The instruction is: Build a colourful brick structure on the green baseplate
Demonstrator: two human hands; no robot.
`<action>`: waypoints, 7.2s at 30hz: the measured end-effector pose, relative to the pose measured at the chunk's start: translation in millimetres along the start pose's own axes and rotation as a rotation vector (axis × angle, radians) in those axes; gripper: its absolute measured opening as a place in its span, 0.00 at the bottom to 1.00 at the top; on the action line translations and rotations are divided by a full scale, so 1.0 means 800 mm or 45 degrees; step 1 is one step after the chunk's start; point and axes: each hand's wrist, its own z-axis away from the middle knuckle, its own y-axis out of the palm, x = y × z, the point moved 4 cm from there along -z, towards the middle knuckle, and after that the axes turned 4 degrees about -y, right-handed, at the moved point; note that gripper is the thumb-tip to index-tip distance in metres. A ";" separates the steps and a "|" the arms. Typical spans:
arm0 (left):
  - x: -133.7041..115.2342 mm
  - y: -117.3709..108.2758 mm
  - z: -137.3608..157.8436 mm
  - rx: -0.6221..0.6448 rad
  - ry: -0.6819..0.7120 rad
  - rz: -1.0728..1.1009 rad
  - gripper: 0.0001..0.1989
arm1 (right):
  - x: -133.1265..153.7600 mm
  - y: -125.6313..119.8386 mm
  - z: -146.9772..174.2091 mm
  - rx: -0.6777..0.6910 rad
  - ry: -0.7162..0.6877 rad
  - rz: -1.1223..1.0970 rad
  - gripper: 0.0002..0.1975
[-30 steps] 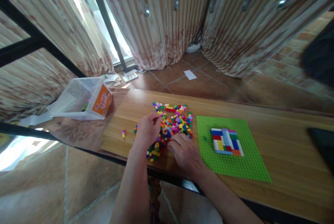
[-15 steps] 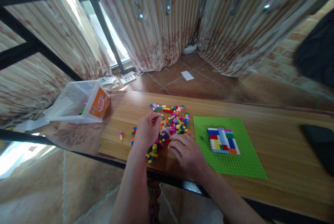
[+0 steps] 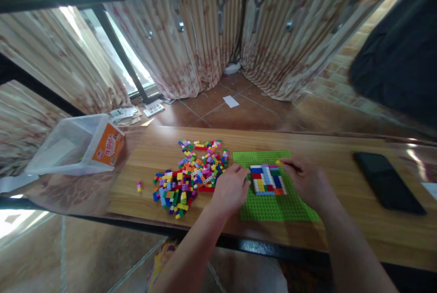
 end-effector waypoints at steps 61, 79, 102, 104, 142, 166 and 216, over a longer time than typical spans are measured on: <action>-0.025 0.012 -0.007 0.138 -0.049 0.454 0.21 | 0.024 0.050 0.008 0.063 -0.111 0.088 0.17; -0.026 0.013 -0.005 0.133 -0.061 0.416 0.20 | 0.029 0.058 0.006 -0.145 0.023 0.121 0.16; -0.014 -0.002 0.000 0.067 -0.066 0.335 0.18 | 0.028 0.073 0.017 -0.142 -0.211 0.263 0.16; 0.002 -0.017 -0.001 0.005 -0.130 0.341 0.17 | 0.027 0.072 0.017 -0.166 -0.210 0.235 0.17; 0.129 -0.088 -0.034 -0.341 -0.250 -0.406 0.08 | 0.039 0.034 0.006 -0.270 0.032 -0.047 0.12; -0.002 -0.013 -0.015 -0.119 -0.220 1.714 0.13 | 0.087 0.061 0.018 0.213 0.526 -1.195 0.17; -0.015 0.024 -0.021 -0.115 -0.227 0.965 0.11 | 0.016 0.012 0.008 0.228 0.474 -0.002 0.14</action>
